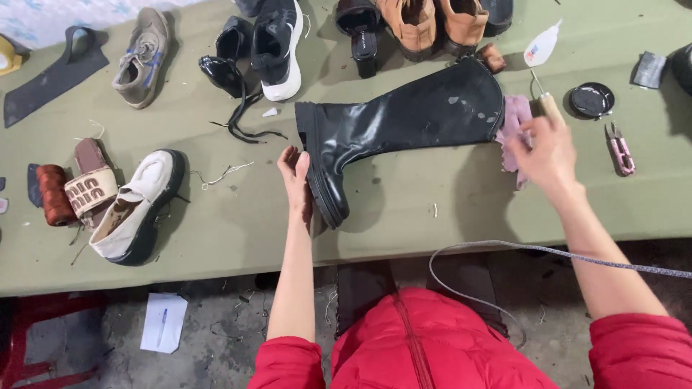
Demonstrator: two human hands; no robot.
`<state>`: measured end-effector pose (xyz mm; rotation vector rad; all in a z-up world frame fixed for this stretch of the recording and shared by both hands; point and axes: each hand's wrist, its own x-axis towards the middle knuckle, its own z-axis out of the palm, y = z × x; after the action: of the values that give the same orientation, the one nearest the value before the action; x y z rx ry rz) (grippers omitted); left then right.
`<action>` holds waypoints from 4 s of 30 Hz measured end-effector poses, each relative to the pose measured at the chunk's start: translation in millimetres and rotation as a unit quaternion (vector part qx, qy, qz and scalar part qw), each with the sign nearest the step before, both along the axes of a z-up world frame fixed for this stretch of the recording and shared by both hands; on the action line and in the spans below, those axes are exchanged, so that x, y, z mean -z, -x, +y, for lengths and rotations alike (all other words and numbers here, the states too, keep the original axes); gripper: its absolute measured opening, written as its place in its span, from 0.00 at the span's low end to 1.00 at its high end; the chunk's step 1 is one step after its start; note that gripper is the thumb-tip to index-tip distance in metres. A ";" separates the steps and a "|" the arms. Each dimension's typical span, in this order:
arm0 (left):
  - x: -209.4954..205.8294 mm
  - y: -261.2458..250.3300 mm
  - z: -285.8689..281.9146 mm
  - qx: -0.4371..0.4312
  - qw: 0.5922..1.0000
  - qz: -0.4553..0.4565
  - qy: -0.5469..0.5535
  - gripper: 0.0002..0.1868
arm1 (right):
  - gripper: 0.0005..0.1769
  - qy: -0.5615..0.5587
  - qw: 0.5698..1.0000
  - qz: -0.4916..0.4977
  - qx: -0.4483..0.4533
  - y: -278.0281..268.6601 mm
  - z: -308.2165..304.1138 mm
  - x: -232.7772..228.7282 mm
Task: The person cleans a black leather boot on a workbench using a small sponge. They wipe the boot's surface thoroughly, rotating it to clean different sides, and then place it back on the table.
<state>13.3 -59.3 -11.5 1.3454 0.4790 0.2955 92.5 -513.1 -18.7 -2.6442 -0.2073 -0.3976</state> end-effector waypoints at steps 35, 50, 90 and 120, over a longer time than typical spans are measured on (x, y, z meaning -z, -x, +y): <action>-9.5 -13.0 22.9 0.064 0.992 0.107 0.001 0.56 | 0.16 0.069 0.995 0.020 0.074 -209.5 30.3 36.9; -5.6 -13.9 19.2 0.060 0.993 0.093 0.027 0.57 | 0.06 -0.003 0.995 -0.102 0.001 -139.3 -13.1 41.5; 18.0 -9.9 25.0 0.072 0.997 0.022 0.014 0.51 | 0.09 -0.180 0.969 -0.056 -0.161 -2.2 230.2 -1.4; -30.4 -1.7 8.8 0.065 0.994 0.081 0.045 0.55 | 0.07 0.133 0.978 -0.146 0.071 -57.1 32.6 88.9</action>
<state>14.9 -50.5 18.9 1.3114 0.5312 0.0555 149.6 -480.5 -107.7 -2.8613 -0.1753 -0.8635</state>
